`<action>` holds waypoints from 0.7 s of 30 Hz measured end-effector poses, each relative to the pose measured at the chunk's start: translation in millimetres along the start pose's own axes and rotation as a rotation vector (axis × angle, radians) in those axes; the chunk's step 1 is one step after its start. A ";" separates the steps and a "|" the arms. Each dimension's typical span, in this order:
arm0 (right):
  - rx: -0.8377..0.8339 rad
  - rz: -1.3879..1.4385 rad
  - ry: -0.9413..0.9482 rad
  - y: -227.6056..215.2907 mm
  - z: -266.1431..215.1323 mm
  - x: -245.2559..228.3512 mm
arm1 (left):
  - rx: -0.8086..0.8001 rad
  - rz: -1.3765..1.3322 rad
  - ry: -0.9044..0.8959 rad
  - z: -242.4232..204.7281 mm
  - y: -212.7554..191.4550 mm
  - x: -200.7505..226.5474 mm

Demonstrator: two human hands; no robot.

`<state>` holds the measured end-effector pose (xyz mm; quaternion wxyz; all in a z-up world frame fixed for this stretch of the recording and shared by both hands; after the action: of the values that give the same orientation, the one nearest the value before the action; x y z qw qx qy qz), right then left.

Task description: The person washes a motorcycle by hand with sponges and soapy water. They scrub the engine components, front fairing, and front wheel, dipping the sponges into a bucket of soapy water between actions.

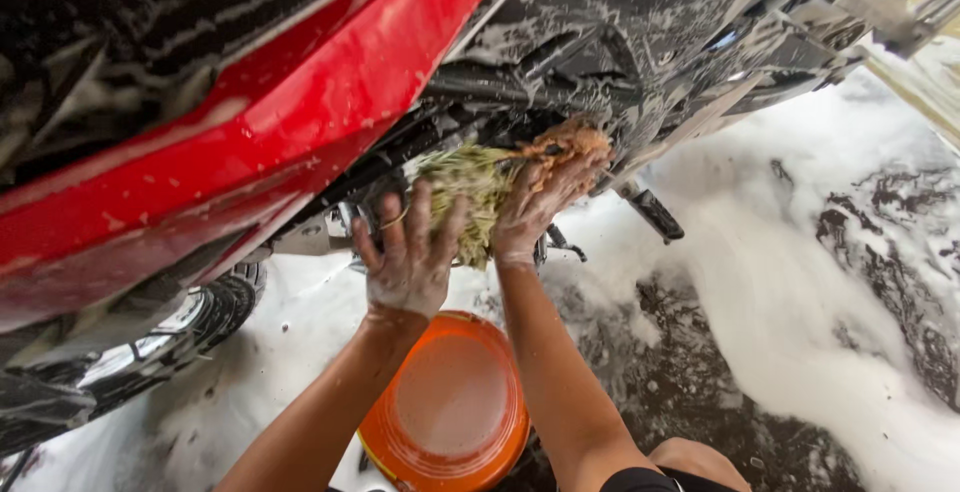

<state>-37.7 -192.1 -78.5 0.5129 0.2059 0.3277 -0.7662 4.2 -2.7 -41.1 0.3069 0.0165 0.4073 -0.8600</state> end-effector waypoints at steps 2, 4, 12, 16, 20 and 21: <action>0.034 0.192 0.119 1.9 -11.1 -9.2 | 0.003 -0.082 -0.059 -4.3 -6.9 -9.5; -0.081 0.289 0.166 9.6 -47.1 -29.3 | 0.045 -0.139 -0.072 -9.7 -17.0 -30.5; -0.437 0.956 1.163 10.0 -142.4 -13.3 | -0.279 -0.579 -0.403 -33.5 -38.6 -27.7; -0.287 1.035 1.349 -44.0 -81.9 -86.7 | -0.052 -0.959 -0.542 -29.6 -41.1 -14.9; -0.227 1.042 1.679 -86.9 -22.7 -146.1 | -0.329 -0.528 -0.273 0.4 -26.3 -6.5; -0.213 1.085 1.760 -95.4 -23.7 -155.1 | -0.661 -0.133 -0.028 3.0 -28.6 -9.5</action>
<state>-65.7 -49.4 33.8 0.3836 0.7659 0.5155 0.0216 -2.9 13.8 -16.7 0.2443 -0.1224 0.6600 -0.6998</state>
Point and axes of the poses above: each hand's wrist, its own z-axis towards the middle knuckle, its own y-axis out of the palm, x = y × z, the point moved 2 cm from there along z, towards the middle knuckle, and after that the axes turned 1 degree about y, right-handed, at the moved point
